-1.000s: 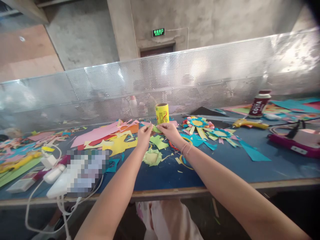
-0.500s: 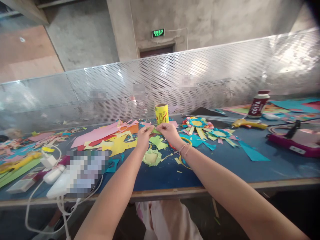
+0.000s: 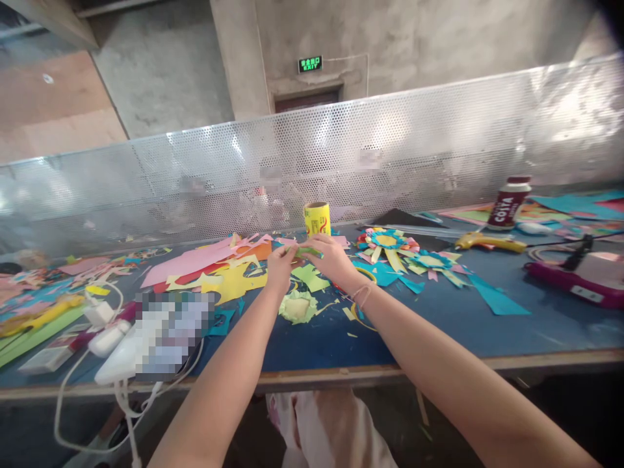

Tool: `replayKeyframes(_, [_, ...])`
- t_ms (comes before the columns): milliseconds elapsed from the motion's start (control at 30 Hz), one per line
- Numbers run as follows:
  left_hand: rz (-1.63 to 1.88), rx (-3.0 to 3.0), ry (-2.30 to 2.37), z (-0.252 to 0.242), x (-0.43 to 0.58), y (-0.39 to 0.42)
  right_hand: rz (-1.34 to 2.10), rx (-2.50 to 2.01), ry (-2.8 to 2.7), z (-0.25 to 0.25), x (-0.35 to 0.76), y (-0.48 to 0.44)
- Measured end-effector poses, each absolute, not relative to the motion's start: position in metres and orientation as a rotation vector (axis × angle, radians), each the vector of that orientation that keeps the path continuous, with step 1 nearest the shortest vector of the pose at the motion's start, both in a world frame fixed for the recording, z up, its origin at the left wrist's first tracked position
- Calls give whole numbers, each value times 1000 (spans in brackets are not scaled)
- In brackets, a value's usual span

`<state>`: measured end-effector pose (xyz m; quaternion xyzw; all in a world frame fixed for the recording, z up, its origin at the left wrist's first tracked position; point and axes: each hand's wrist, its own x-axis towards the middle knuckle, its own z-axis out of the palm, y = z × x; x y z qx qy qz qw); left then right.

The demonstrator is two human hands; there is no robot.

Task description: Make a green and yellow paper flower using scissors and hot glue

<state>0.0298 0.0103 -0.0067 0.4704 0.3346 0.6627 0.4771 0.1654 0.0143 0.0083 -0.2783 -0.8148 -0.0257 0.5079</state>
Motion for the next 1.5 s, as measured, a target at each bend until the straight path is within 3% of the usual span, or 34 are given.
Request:
replayKeyframes(267, [1594, 1071, 801, -4, 32, 9, -126, -664, -2021, 2, 167, 21])
replayKeyframes(533, [1557, 1112, 717, 0, 33, 5, 183, -694, -1854, 5, 168, 21])
replayKeyframes(833, [1535, 1139, 648, -2, 32, 7, 310, -725, -1767, 8, 168, 22])
replayKeyframes(1500, [1599, 1097, 568, -3, 43, 3, 252, -892, -1643, 3, 159, 25])
